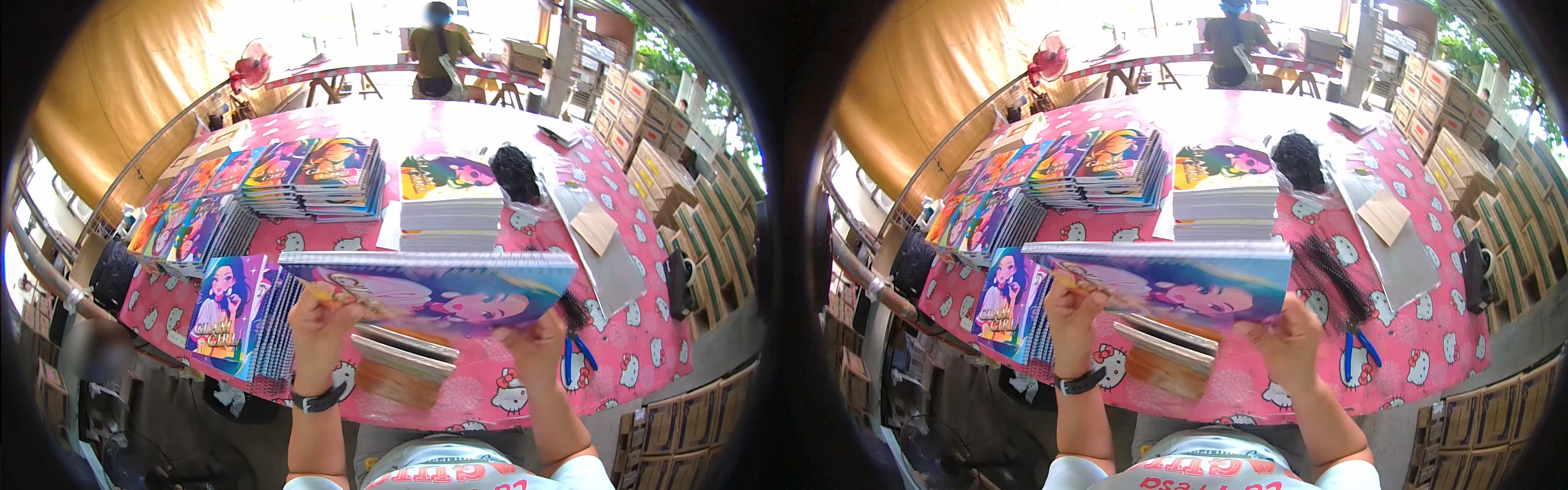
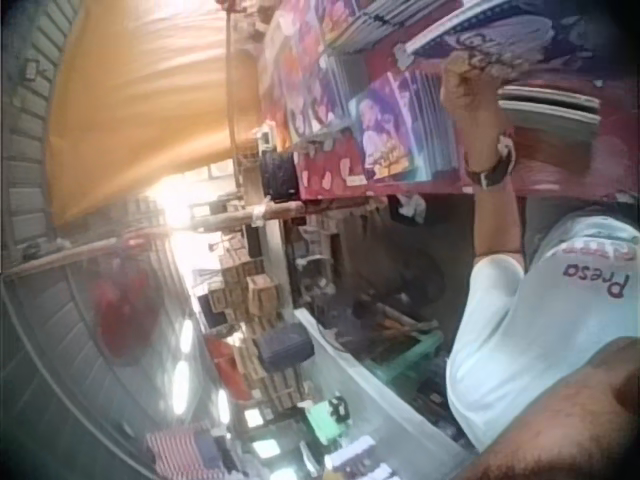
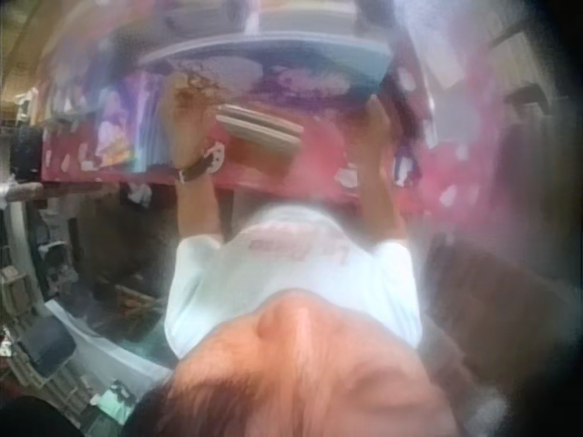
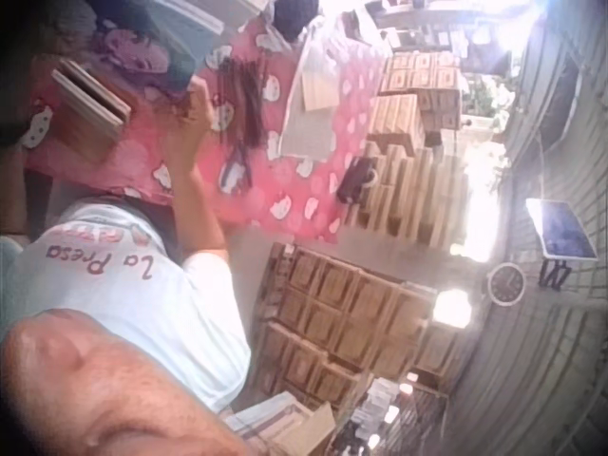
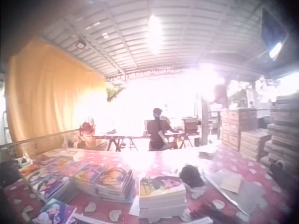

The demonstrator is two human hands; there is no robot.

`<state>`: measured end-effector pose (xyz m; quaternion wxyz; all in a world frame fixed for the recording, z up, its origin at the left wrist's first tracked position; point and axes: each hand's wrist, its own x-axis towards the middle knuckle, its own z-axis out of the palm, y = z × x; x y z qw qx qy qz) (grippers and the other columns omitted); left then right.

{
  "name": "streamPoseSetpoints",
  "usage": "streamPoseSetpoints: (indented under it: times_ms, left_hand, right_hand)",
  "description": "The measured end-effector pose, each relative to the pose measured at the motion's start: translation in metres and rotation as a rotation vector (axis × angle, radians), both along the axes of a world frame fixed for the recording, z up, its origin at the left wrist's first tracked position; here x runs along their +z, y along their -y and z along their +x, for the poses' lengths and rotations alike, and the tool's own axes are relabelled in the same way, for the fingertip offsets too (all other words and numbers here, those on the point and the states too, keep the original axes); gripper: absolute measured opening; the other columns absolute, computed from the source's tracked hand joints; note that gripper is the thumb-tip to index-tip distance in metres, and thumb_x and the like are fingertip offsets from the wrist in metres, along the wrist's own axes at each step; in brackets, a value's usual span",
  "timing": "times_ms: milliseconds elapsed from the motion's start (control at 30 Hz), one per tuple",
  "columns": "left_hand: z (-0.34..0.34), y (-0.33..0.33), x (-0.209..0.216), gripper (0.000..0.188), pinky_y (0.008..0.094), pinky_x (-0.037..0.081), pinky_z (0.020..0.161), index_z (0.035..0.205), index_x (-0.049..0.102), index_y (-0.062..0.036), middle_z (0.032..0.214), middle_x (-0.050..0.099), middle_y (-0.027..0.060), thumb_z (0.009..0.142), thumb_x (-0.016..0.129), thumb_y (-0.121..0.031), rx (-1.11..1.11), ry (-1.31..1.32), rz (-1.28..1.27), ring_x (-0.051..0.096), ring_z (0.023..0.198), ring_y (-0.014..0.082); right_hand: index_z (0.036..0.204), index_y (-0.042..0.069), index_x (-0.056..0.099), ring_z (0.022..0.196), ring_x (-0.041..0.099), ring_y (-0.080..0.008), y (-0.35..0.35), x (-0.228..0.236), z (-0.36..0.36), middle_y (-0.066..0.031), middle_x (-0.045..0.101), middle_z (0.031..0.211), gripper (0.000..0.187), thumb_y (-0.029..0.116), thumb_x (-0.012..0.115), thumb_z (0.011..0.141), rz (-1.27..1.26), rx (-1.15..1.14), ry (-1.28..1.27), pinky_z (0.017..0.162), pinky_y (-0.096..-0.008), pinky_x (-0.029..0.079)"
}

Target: The person binds notebooks by manually threading plastic spiral coils through pre-punched holes in stacks of paper and covers, then finishes the ends of the coils.

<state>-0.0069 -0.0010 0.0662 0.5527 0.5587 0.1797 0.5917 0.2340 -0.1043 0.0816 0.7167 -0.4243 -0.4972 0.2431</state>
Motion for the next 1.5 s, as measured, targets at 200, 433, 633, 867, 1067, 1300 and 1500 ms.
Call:
streamPoseSetpoints:
  times_ms: [200, 433, 633, 867, 1067, 1300, 1500]
  left_hand:
    - [-0.016, -0.003, 0.004, 0.015, 0.0275, 0.052, 0.071, 0.092, 0.063, -0.0011, 0.090, 0.064, 0.0082, 0.079, 0.071, -0.001, -0.062, -0.256, 0.129, 0.063, 0.084, 0.0142]
    - [-0.021, -0.002, -0.004, 0.023, 0.0225, 0.050, 0.066, 0.099, 0.061, -0.0009, 0.090, 0.064, 0.0069, 0.079, 0.070, 0.002, -0.057, -0.218, 0.039, 0.062, 0.083, 0.0117]
    - [-0.033, -0.008, -0.011, 0.020, 0.0252, 0.050, 0.070, 0.096, 0.064, -0.0009, 0.089, 0.064, 0.0042, 0.078, 0.070, 0.004, 0.045, -0.377, -0.017, 0.061, 0.082, 0.0109]
    - [-0.033, -0.002, -0.027, 0.031, 0.0279, 0.048, 0.077, 0.106, 0.061, -0.0014, 0.090, 0.065, 0.0048, 0.078, 0.072, -0.006, 0.093, -0.403, -0.036, 0.061, 0.083, 0.0138]
    - [0.008, 0.017, -0.047, 0.046, 0.0285, 0.045, 0.082, 0.124, 0.050, -0.0016, 0.101, 0.062, 0.0083, 0.086, 0.065, -0.024, 0.141, -0.094, -0.270, 0.058, 0.091, 0.0145]
    - [-0.045, 0.031, -0.003, 0.066, 0.0380, 0.031, 0.107, 0.130, 0.045, -0.0004, 0.127, 0.051, 0.0122, 0.083, 0.063, -0.043, 0.460, -0.187, 0.095, 0.045, 0.123, 0.0233]
    - [-0.240, 0.030, -0.027, 0.049, 0.0417, 0.025, 0.108, 0.131, 0.048, -0.0040, 0.131, 0.051, 0.0112, 0.098, 0.039, -0.038, 1.398, -0.113, 0.066, 0.044, 0.126, 0.0226]
  right_hand:
    - [0.093, 0.001, 0.065, 0.069, 0.064, -0.0208, 0.023, -0.052, 0.016, -0.0108, 0.065, 0.080, 0.022, -0.001, 0.072, 0.073, -0.105, 0.099, 0.493, 0.062, -0.0306, 0.050]
    - [0.092, 0.003, 0.063, 0.067, 0.062, -0.0280, 0.015, -0.046, 0.020, -0.0121, 0.062, 0.077, 0.023, 0.001, 0.072, 0.071, -0.062, 0.071, 0.663, 0.059, -0.0343, 0.049]
    - [0.090, 0.004, 0.062, 0.066, 0.060, -0.0287, 0.012, -0.033, 0.018, -0.0125, 0.060, 0.074, 0.022, 0.003, 0.072, 0.070, -0.108, 0.171, 0.747, 0.058, -0.0360, 0.048]
    - [0.108, 0.006, 0.062, 0.092, 0.063, -0.0298, 0.007, -0.038, 0.028, -0.0148, 0.064, 0.098, 0.042, 0.016, 0.077, 0.070, -0.225, 0.296, 0.885, 0.078, -0.0361, 0.050]
    - [0.128, 0.001, 0.042, 0.114, 0.051, -0.0250, 0.002, -0.042, -0.024, -0.0137, 0.051, 0.126, 0.065, 0.040, 0.068, 0.084, -0.103, 0.238, 0.026, 0.095, -0.0375, 0.041]
    - [0.122, 0.001, 0.047, 0.112, 0.052, -0.0283, -0.006, -0.023, -0.038, -0.0178, 0.053, 0.125, 0.041, 0.023, 0.058, 0.090, 0.390, -0.160, 0.430, 0.095, -0.0385, 0.041]
    - [0.126, -0.001, 0.046, 0.123, 0.043, -0.0389, -0.064, -0.053, -0.178, -0.0249, 0.046, 0.131, 0.045, 0.019, 0.061, 0.089, 0.044, 0.530, 0.410, 0.102, -0.0447, 0.035]
